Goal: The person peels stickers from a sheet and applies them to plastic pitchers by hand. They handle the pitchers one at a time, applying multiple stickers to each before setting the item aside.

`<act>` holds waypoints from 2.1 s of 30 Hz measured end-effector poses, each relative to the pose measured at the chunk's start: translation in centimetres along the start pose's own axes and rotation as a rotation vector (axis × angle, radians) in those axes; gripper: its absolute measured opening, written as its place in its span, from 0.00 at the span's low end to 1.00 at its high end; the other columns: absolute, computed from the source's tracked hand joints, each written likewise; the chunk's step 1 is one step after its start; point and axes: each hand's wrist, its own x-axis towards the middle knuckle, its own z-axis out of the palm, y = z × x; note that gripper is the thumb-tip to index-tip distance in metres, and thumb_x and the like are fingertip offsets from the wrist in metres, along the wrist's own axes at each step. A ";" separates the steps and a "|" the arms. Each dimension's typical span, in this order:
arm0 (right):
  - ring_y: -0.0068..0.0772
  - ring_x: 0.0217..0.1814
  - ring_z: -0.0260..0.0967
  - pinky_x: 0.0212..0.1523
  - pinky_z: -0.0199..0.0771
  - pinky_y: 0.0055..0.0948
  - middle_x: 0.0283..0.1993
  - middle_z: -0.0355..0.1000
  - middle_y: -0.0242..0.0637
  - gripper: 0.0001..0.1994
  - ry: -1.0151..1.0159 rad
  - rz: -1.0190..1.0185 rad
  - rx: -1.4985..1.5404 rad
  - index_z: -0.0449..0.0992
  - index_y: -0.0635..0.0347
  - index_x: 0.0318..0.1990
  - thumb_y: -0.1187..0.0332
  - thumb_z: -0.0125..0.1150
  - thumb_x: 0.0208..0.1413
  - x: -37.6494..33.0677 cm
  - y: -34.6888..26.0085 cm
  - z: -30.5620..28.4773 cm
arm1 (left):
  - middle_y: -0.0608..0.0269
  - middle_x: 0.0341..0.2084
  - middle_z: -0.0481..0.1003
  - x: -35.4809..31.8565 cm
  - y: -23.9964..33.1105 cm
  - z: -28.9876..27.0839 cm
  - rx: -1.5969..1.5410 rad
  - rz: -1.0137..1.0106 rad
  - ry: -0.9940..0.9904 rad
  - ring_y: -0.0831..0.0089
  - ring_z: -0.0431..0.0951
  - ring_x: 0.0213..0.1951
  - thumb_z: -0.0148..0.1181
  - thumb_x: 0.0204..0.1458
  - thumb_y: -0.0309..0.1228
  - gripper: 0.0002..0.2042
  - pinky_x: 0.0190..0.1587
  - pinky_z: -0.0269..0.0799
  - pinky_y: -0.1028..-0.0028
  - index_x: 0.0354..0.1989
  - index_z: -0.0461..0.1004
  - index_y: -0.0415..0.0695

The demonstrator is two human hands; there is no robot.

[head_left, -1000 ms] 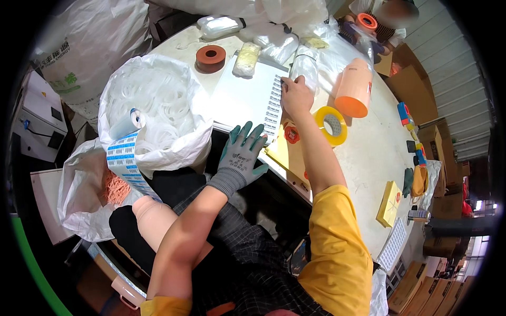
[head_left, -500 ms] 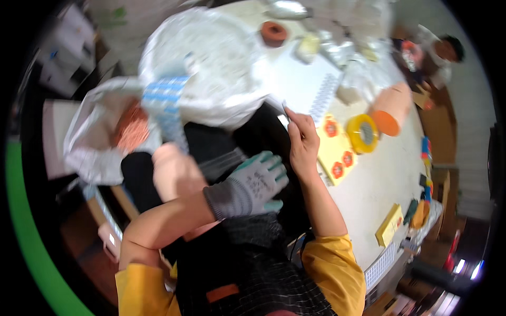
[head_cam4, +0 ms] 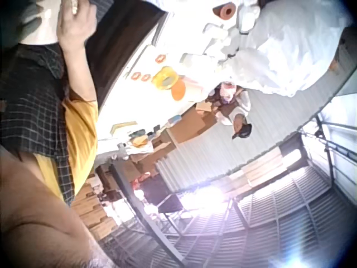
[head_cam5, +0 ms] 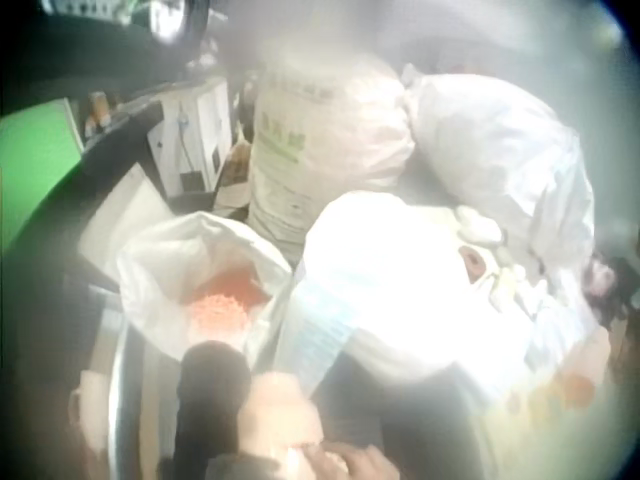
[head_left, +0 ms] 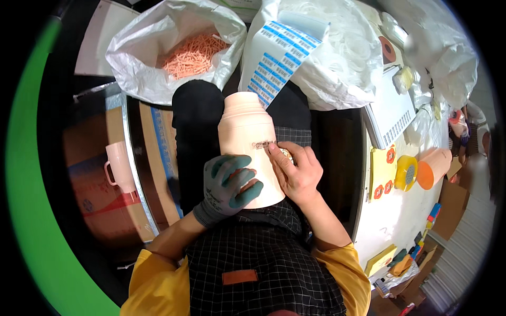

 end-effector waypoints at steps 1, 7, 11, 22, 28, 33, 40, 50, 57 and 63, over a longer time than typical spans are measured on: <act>0.28 0.31 0.69 0.28 0.72 0.24 0.46 0.80 0.28 0.22 -0.026 -0.020 -0.023 0.88 0.43 0.55 0.69 0.77 0.49 0.4 -0.2 -0.2 | 0.65 0.48 0.77 0.1 -0.4 0.2 0.008 0.188 0.050 0.58 0.77 0.52 0.74 0.41 0.30 0.15 0.52 0.72 0.52 0.39 0.81 0.58; 0.27 0.30 0.68 0.27 0.69 0.24 0.45 0.80 0.29 0.22 -0.109 -0.104 -0.118 0.88 0.44 0.55 0.69 0.77 0.50 1.4 -1.0 -0.6 | 0.64 0.47 0.78 0.0 1.1 0.3 -0.101 -0.078 -0.004 0.61 0.76 0.48 0.76 0.41 0.35 0.13 0.49 0.72 0.56 0.37 0.82 0.52; 0.27 0.31 0.68 0.27 0.68 0.24 0.45 0.80 0.30 0.21 -0.128 -0.128 -0.138 0.88 0.45 0.54 0.68 0.77 0.50 1.8 -1.3 -0.7 | 0.65 0.49 0.77 -0.3 1.2 0.7 -0.111 -0.087 -0.048 0.62 0.74 0.51 0.75 0.46 0.40 0.13 0.51 0.71 0.57 0.39 0.83 0.52; 0.27 0.32 0.69 0.28 0.69 0.24 0.46 0.80 0.30 0.21 -0.161 -0.102 -0.166 0.88 0.46 0.54 0.67 0.78 0.50 1.9 -1.9 -1.0 | 0.60 0.60 0.72 -1.0 1.7 1.3 0.033 -0.083 0.000 0.59 0.70 0.58 0.72 0.52 0.45 0.17 0.57 0.68 0.55 0.47 0.81 0.52; 0.28 0.32 0.70 0.29 0.70 0.24 0.45 0.81 0.31 0.21 -0.153 -0.089 -0.168 0.88 0.49 0.54 0.69 0.78 0.49 1.8 -1.8 -1.3 | 0.50 0.67 0.67 -0.7 1.5 2.0 0.057 -0.176 -0.037 0.49 0.66 0.66 0.69 0.53 0.49 0.24 0.64 0.64 0.47 0.54 0.78 0.49; 0.34 0.33 0.73 0.32 0.76 0.30 0.45 0.82 0.34 0.20 -0.139 0.059 -0.262 0.87 0.57 0.53 0.76 0.75 0.50 1.2 -0.1 -1.9 | 0.50 0.69 0.66 -0.8 1.2 1.8 0.053 -0.204 -0.083 0.48 0.63 0.68 0.68 0.54 0.49 0.26 0.67 0.59 0.45 0.58 0.78 0.48; 0.41 0.40 0.78 0.42 0.79 0.31 0.54 0.83 0.45 0.20 -0.091 0.141 0.351 0.82 0.60 0.57 0.77 0.69 0.55 0.9 -1.5 1.0 | 0.48 0.69 0.66 -1.1 0.8 0.7 0.079 -0.195 -0.108 0.47 0.62 0.69 0.69 0.55 0.47 0.27 0.69 0.57 0.46 0.59 0.77 0.46; 0.50 0.56 0.79 0.55 0.81 0.43 0.56 0.79 0.46 0.16 -0.059 0.089 0.754 0.79 0.64 0.54 0.61 0.63 0.67 -1.4 -8.0 1.5 | 0.56 0.49 0.81 10.2 -10.3 -4.7 -0.512 -0.524 -0.120 0.71 0.78 0.47 0.62 0.66 0.28 0.17 0.54 0.74 0.72 0.60 0.74 0.33; 0.44 0.51 0.78 0.53 0.79 0.38 0.47 0.78 0.43 0.12 0.218 0.609 0.537 0.80 0.61 0.49 0.79 0.66 0.57 -3.7 -2.9 -6.4 | 0.66 0.42 0.79 9.6 -16.9 -0.3 -0.803 -0.489 -0.351 0.75 0.76 0.46 0.62 0.67 0.36 0.16 0.53 0.73 0.74 0.54 0.79 0.36; 0.33 0.42 0.78 0.41 0.79 0.31 0.45 0.75 0.39 0.07 0.560 0.998 -0.105 0.79 0.60 0.50 0.74 0.64 0.67 -14.5 7.2 -15.6 | 0.49 0.63 0.74 16.4 -8.0 2.1 0.180 0.126 -0.098 0.52 0.74 0.63 0.67 0.62 0.35 0.22 0.66 0.69 0.56 0.63 0.74 0.41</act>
